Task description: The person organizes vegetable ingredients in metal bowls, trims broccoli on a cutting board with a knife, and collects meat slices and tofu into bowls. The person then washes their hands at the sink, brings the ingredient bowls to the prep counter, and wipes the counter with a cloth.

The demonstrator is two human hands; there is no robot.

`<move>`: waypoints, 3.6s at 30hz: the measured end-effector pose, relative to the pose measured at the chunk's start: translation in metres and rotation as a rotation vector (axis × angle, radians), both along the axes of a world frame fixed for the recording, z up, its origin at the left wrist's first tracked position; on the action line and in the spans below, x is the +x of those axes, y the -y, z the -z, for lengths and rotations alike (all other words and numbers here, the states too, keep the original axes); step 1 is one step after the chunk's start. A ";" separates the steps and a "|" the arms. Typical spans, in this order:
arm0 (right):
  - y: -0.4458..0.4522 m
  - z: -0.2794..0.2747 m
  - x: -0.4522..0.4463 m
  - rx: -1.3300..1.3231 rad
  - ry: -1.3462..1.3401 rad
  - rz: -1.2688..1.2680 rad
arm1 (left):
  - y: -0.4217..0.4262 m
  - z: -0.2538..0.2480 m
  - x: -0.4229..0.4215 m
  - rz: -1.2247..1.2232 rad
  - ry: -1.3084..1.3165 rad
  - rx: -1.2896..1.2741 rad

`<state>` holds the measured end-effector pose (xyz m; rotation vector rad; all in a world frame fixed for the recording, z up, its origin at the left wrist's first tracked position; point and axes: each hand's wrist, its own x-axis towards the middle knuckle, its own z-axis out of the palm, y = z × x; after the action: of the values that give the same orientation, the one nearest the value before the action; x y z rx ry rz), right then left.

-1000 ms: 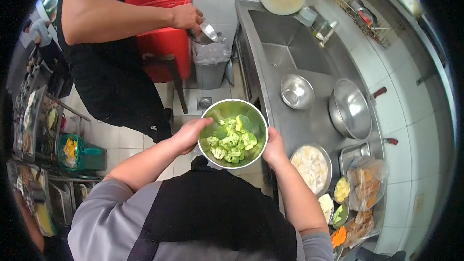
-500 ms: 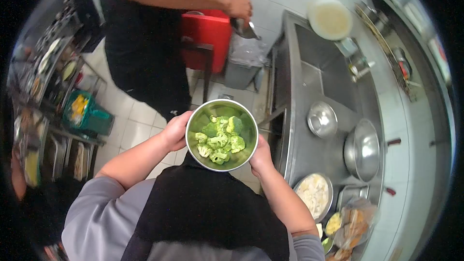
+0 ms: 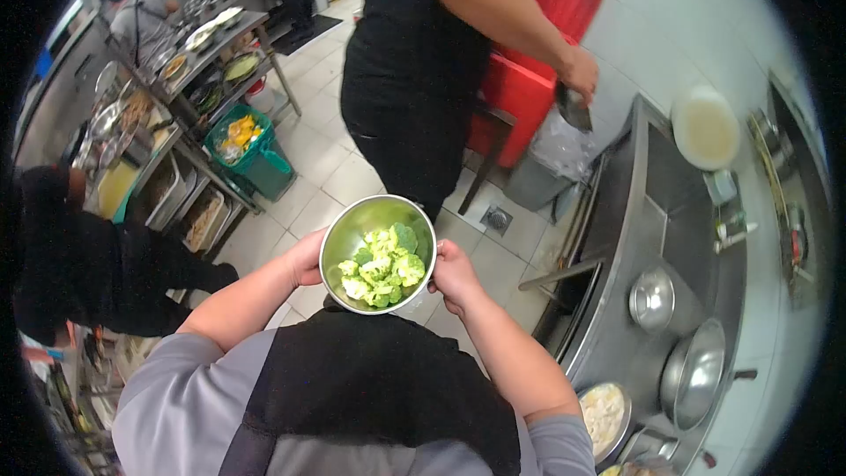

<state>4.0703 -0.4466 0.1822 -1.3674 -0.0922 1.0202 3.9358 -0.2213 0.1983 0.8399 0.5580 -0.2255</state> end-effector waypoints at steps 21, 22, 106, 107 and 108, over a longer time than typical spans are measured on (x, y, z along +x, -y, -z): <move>-0.515 -0.039 0.083 -0.078 0.561 -0.245 | -0.399 -0.031 -0.114 -0.772 -0.059 0.054; -0.531 -0.039 0.091 -0.110 0.611 -0.278 | -0.413 -0.031 -0.110 -0.784 -0.036 0.034; -0.657 -0.129 0.594 -1.470 0.377 0.636 | -0.552 -0.163 0.974 1.159 0.192 -0.287; -0.646 -0.117 0.609 -1.476 0.305 0.629 | -0.549 -0.160 0.977 1.175 0.202 -0.263; -0.633 -0.100 0.623 -1.490 0.271 0.649 | -0.551 -0.171 0.974 1.206 0.195 -0.262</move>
<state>4.6928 0.1865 0.2818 -2.5893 1.0400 0.1998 4.9100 0.3293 0.3691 0.8398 -0.2274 -1.2707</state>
